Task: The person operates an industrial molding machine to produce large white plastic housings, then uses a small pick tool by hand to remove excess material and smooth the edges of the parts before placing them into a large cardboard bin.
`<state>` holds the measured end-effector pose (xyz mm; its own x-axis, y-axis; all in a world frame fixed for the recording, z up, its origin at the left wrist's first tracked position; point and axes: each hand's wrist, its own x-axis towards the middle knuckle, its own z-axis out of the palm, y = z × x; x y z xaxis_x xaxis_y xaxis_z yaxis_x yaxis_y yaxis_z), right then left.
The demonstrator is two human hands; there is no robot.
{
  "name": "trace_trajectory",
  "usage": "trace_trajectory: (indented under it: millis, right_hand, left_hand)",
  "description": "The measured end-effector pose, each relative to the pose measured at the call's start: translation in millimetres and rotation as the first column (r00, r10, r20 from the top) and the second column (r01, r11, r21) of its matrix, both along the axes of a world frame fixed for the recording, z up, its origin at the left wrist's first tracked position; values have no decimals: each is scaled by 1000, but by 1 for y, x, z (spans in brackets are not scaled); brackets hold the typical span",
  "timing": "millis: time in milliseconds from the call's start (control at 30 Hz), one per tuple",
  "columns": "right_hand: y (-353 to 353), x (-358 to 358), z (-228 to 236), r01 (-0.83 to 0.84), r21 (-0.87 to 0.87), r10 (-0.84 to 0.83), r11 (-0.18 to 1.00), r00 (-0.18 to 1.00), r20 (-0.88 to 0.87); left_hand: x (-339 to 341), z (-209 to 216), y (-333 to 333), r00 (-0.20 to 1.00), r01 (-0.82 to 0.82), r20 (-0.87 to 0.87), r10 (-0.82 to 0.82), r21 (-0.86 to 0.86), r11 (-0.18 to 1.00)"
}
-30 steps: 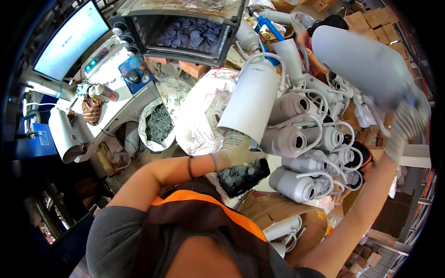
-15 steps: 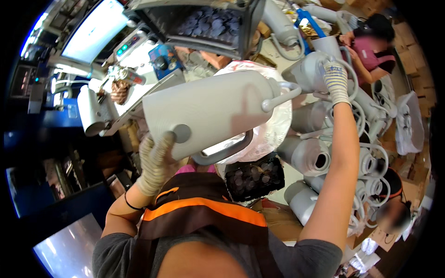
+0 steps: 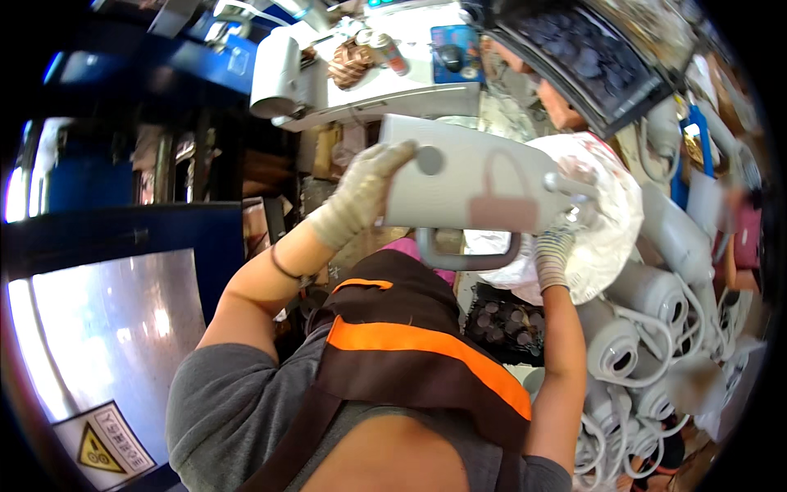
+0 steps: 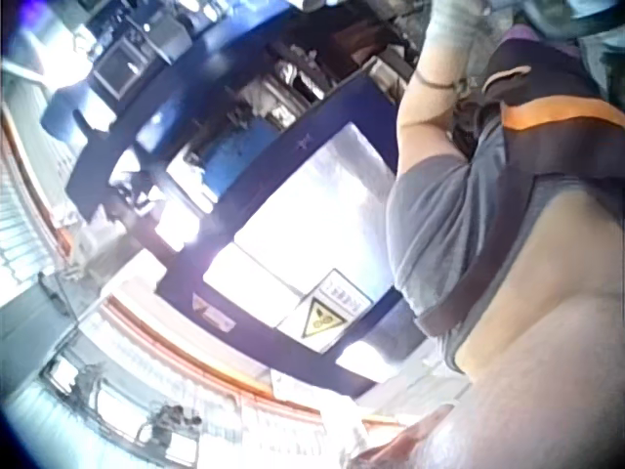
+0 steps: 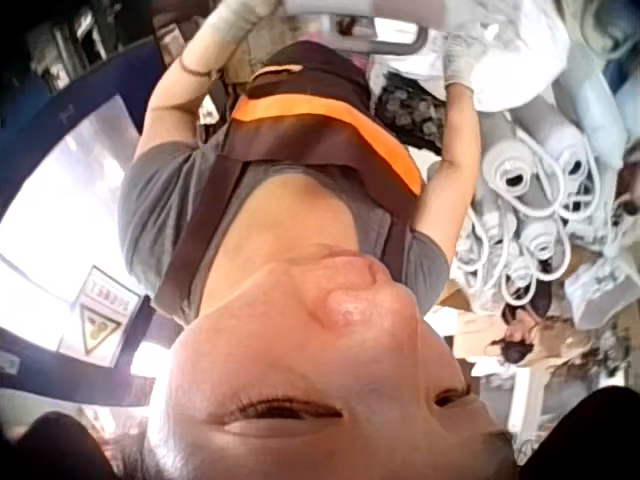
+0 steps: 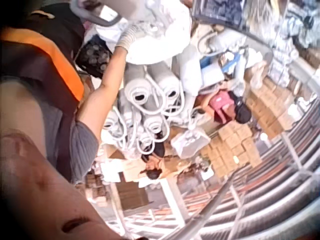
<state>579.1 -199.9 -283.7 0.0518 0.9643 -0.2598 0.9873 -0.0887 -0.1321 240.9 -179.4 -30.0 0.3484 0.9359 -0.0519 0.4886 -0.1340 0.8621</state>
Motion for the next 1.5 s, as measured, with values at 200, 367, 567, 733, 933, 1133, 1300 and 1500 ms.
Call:
trace_trajectory:
  millis: [200, 367, 567, 733, 933, 1133, 1300, 1500]
  right_hand:
    - [19, 47, 15, 256, -422, -434, 869, 804, -407]
    - [-30, 25, 209, 295, -717, -775, 632, 244, -583]
    - [-56, -117, 326, 218, -458, -505, 862, 455, -733]
    - [-69, -147, 310, 211, -89, -225, 973, 804, -551]
    - [-71, -172, 309, 158, 131, -112, 979, 947, -300]
    - [-71, -192, 315, 149, 174, -141, 973, 988, -60]
    - [-91, -186, 319, 278, 166, -267, 946, 960, -84]
    - [-106, -207, 327, 240, 118, -239, 964, 971, -24]
  left_hand:
    - [-12, -14, 17, 555, 53, 432, 711, -871, 488]
    - [-24, -45, 10, 778, 198, 623, -81, -120, 973]
    - [12, -33, 4, 396, 453, 848, 353, -514, 728]
    - [22, -4, 11, 254, 630, 628, 736, -685, 367]
    - [25, -28, 1, 392, 476, 693, 605, -715, 512]
    - [14, -42, 6, 887, 357, 241, -395, 185, 915]
    - [-10, -29, 19, 724, 689, -218, -654, 221, 690]
    - [-2, -39, 23, 725, 665, -36, -688, 296, 685]
